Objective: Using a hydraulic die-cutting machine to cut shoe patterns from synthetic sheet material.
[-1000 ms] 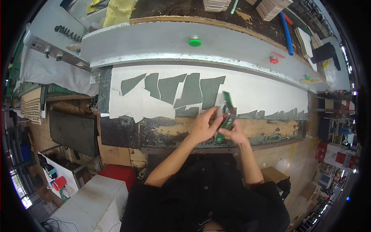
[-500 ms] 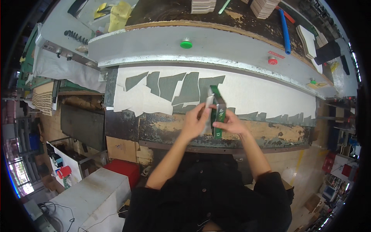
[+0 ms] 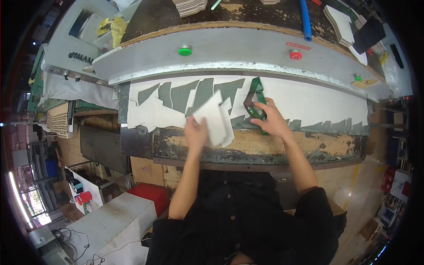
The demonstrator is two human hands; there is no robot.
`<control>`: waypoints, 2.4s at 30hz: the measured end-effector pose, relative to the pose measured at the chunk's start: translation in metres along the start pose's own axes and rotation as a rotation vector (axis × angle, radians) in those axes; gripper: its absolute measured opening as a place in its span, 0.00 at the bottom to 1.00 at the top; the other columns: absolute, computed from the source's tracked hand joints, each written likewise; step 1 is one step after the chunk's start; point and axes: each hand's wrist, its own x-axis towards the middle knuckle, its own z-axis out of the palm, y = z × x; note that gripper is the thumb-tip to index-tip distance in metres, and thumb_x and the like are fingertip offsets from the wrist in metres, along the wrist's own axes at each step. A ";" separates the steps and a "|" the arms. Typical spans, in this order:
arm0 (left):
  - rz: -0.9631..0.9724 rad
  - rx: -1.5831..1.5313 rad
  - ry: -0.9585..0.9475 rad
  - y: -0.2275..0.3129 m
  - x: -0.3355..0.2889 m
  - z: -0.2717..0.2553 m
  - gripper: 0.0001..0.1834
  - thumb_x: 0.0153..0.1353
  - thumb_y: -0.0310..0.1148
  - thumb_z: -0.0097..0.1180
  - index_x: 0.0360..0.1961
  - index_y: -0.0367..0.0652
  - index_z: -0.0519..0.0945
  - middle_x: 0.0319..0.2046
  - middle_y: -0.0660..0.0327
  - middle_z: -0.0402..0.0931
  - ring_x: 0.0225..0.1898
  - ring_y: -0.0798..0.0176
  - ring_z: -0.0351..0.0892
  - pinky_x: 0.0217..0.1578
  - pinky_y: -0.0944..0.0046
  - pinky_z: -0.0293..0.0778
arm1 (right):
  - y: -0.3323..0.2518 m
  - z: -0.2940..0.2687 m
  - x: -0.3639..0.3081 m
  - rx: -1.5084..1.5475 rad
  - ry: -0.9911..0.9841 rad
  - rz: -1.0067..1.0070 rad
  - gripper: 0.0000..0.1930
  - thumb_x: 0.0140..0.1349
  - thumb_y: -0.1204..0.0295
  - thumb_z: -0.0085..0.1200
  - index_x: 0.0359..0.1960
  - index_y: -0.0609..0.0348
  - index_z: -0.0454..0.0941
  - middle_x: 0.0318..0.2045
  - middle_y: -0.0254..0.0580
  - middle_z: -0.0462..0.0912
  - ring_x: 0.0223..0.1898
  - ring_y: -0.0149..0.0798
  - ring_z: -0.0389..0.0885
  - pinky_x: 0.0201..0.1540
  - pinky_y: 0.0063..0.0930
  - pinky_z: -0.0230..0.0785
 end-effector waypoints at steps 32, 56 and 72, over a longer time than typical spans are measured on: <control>0.556 -0.004 -0.106 0.001 -0.008 0.089 0.19 0.61 0.27 0.72 0.54 0.39 0.87 0.50 0.46 0.88 0.53 0.42 0.87 0.57 0.52 0.80 | 0.087 0.041 0.034 -0.027 0.332 -0.245 0.23 0.48 0.67 0.81 0.32 0.53 0.72 0.70 0.62 0.77 0.76 0.57 0.68 0.81 0.61 0.46; 0.624 -0.033 -0.099 0.004 -0.007 0.085 0.14 0.62 0.25 0.70 0.50 0.35 0.88 0.47 0.47 0.89 0.50 0.42 0.88 0.52 0.53 0.82 | 0.090 0.037 0.038 -0.071 0.299 -0.235 0.24 0.47 0.68 0.82 0.29 0.53 0.71 0.64 0.59 0.83 0.75 0.56 0.71 0.82 0.63 0.44; 0.417 -0.519 0.006 0.111 0.102 0.025 0.25 0.62 0.31 0.77 0.56 0.35 0.80 0.35 0.59 0.86 0.33 0.70 0.84 0.38 0.66 0.81 | 0.038 0.070 -0.056 0.040 0.481 -0.156 0.14 0.57 0.73 0.76 0.41 0.58 0.82 0.55 0.50 0.87 0.59 0.54 0.84 0.63 0.43 0.75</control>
